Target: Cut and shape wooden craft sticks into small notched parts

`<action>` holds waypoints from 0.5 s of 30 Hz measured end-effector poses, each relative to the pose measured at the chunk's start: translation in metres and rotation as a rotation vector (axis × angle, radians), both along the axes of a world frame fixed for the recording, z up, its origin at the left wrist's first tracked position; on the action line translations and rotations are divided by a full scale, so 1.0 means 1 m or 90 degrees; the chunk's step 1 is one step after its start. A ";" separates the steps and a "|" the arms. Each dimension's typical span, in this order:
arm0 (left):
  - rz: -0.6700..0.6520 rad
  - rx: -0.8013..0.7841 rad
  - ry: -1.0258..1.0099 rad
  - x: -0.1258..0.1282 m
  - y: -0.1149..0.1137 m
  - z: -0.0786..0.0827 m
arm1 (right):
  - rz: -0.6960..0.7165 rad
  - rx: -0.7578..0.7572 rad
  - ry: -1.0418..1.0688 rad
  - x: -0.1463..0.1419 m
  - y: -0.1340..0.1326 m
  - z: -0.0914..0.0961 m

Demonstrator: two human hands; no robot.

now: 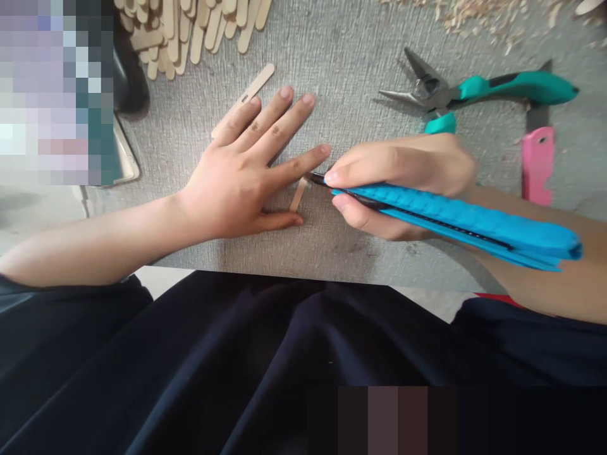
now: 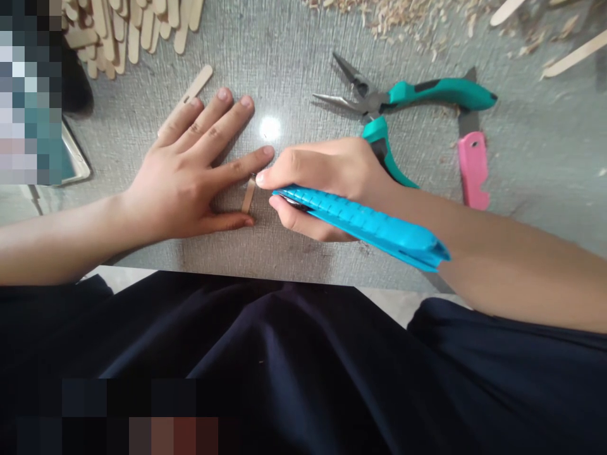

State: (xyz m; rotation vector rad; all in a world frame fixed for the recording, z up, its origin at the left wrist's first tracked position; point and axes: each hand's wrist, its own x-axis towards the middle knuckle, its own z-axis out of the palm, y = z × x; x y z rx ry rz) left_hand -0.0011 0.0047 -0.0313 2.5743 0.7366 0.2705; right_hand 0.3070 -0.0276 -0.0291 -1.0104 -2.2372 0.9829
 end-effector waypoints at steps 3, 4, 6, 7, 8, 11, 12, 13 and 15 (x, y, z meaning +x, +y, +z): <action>0.004 0.001 0.005 0.000 0.001 0.003 | 0.031 0.009 0.010 0.002 0.004 -0.002; 0.003 0.000 0.006 0.000 0.001 0.004 | 0.041 0.012 0.010 0.003 0.005 -0.004; 0.001 -0.005 0.008 0.000 0.002 0.005 | 0.046 0.011 0.003 0.006 0.004 -0.008; 0.003 -0.009 0.011 0.000 0.003 0.005 | 0.043 0.014 -0.002 0.006 0.003 -0.008; 0.005 -0.012 0.016 0.000 0.003 0.006 | 0.041 0.026 -0.007 0.007 0.002 -0.008; 0.006 -0.019 0.043 -0.001 0.004 0.006 | 0.056 0.117 -0.022 0.008 0.000 -0.005; 0.004 -0.020 0.051 -0.001 0.004 0.006 | 0.066 0.149 -0.022 0.008 0.000 -0.004; 0.002 -0.021 0.055 -0.001 0.004 0.007 | 0.075 0.173 -0.016 0.008 0.000 -0.004; 0.002 -0.024 0.054 -0.001 0.004 0.007 | 0.083 0.178 -0.002 0.010 0.002 -0.005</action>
